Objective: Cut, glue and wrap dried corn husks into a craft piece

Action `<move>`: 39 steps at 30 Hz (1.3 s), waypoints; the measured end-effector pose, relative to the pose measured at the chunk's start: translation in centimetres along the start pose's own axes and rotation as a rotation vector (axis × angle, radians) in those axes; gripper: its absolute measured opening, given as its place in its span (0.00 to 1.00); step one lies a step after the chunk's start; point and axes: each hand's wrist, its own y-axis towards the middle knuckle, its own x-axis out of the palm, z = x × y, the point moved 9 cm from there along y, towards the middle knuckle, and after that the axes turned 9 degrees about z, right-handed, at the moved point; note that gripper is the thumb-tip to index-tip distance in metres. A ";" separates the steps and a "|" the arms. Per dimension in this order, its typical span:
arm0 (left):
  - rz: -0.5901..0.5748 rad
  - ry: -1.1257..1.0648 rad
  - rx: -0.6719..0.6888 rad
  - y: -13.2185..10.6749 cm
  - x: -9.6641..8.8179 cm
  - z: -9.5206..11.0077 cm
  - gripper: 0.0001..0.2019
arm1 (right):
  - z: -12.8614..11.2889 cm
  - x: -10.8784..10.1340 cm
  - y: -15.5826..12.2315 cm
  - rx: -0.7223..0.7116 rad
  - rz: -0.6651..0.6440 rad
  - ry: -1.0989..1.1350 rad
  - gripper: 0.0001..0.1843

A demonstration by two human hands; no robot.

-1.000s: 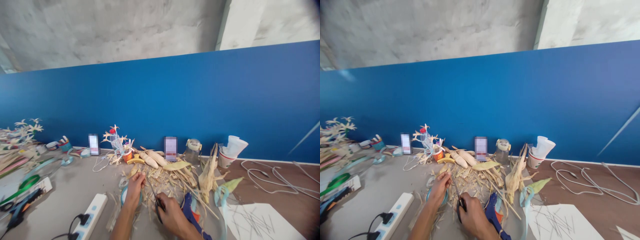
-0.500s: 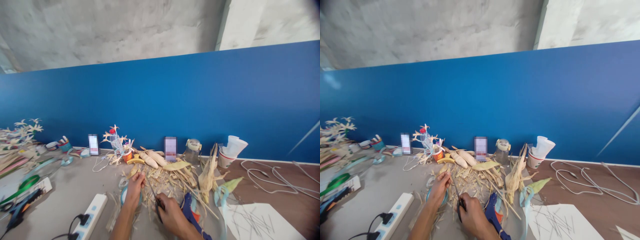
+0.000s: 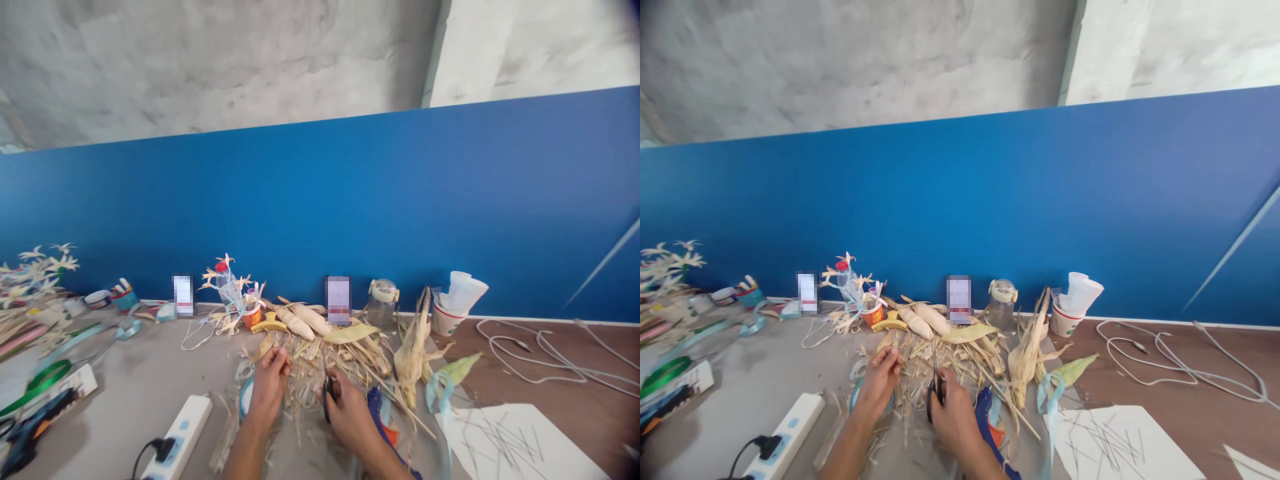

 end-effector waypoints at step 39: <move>-0.278 0.175 -0.040 -2.7 3.7 -1.0 0.15 | -0.7 -2.0 3.6 -0.093 -0.168 -0.763 0.15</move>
